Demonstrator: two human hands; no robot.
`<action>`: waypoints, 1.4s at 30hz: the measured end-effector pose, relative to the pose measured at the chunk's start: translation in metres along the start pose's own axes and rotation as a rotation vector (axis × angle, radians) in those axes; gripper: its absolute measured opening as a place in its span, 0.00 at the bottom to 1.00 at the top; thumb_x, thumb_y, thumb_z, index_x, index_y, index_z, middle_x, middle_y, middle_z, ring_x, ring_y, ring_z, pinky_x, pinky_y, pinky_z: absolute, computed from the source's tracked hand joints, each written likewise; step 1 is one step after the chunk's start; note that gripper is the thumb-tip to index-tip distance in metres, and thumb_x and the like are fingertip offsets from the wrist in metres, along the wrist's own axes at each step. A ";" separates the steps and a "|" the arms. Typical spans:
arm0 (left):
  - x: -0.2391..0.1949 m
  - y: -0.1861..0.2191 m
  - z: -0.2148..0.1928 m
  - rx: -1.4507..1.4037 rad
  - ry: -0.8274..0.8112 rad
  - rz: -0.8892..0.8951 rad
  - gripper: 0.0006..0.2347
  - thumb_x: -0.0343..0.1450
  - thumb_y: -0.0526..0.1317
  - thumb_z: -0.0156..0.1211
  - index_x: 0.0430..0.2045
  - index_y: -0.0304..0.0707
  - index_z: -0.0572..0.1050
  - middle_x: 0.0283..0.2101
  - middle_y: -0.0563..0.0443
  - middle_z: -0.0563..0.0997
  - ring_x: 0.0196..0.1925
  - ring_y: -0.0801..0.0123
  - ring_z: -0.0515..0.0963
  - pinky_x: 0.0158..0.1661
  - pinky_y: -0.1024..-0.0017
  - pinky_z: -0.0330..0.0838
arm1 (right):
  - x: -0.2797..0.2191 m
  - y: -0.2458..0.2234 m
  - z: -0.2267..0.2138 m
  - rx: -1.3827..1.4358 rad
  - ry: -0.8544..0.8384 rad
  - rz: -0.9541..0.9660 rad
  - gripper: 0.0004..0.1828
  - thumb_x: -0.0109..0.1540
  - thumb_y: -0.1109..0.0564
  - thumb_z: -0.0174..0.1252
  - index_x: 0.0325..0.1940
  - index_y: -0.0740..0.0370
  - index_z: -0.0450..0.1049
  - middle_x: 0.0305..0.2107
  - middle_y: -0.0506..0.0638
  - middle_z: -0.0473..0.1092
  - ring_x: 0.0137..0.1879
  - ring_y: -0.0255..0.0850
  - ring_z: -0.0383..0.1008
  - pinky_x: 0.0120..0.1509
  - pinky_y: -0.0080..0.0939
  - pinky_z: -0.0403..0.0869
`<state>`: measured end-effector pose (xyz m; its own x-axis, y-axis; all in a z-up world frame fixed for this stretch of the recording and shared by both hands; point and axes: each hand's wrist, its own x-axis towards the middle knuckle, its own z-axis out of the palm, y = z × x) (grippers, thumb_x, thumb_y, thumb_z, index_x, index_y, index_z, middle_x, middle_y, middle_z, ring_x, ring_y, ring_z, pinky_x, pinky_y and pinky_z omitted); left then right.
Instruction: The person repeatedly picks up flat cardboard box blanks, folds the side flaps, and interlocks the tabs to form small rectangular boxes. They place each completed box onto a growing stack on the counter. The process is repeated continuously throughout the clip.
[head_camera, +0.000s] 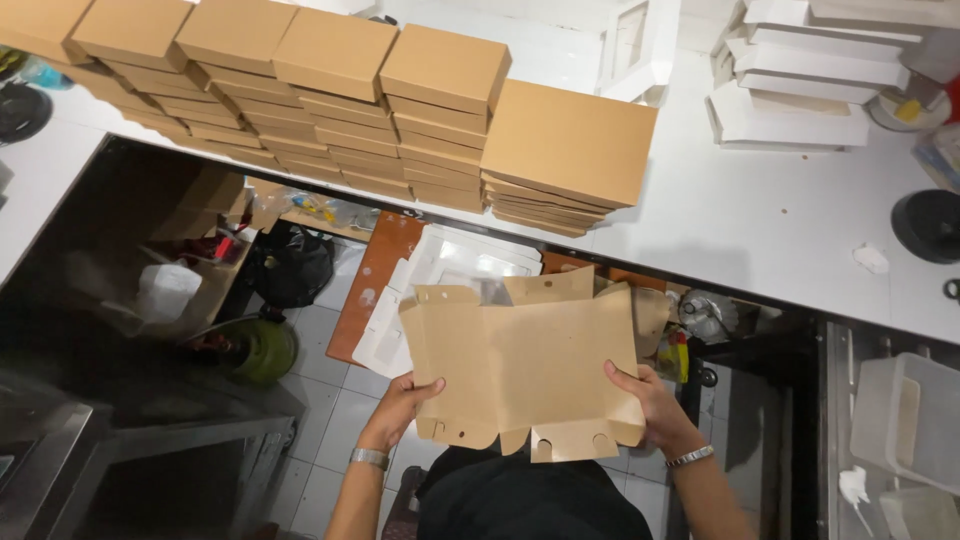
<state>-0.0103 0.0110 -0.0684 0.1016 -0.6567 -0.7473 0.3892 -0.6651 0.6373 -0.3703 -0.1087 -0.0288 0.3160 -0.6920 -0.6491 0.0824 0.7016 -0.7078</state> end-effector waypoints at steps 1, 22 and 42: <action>0.007 -0.008 -0.003 -0.062 -0.034 -0.011 0.21 0.65 0.39 0.66 0.53 0.32 0.79 0.55 0.43 0.84 0.55 0.57 0.82 0.56 0.62 0.76 | -0.005 -0.003 -0.004 -0.010 0.031 0.048 0.19 0.63 0.57 0.57 0.51 0.77 0.78 0.47 0.64 0.77 0.51 0.57 0.78 0.54 0.53 0.76; 0.157 -0.093 0.196 0.152 -0.108 0.006 0.34 0.61 0.61 0.61 0.61 0.46 0.65 0.60 0.48 0.75 0.60 0.60 0.74 0.56 0.59 0.69 | 0.036 0.182 -0.076 0.366 0.363 0.106 0.26 0.56 0.59 0.66 0.56 0.75 0.75 0.49 0.63 0.77 0.51 0.57 0.78 0.53 0.58 0.80; 0.284 -0.144 0.149 0.472 -0.030 0.309 0.05 0.73 0.38 0.53 0.32 0.38 0.75 0.35 0.44 0.79 0.40 0.58 0.74 0.40 0.60 0.70 | 0.122 0.152 -0.179 -0.657 0.467 -0.042 0.34 0.66 0.42 0.59 0.69 0.66 0.67 0.60 0.65 0.70 0.64 0.58 0.74 0.61 0.54 0.79</action>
<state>-0.1738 -0.1330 -0.3445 0.1174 -0.8512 -0.5116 -0.1071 -0.5230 0.8456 -0.4884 -0.1172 -0.2658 -0.1147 -0.8172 -0.5648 -0.5327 0.5305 -0.6594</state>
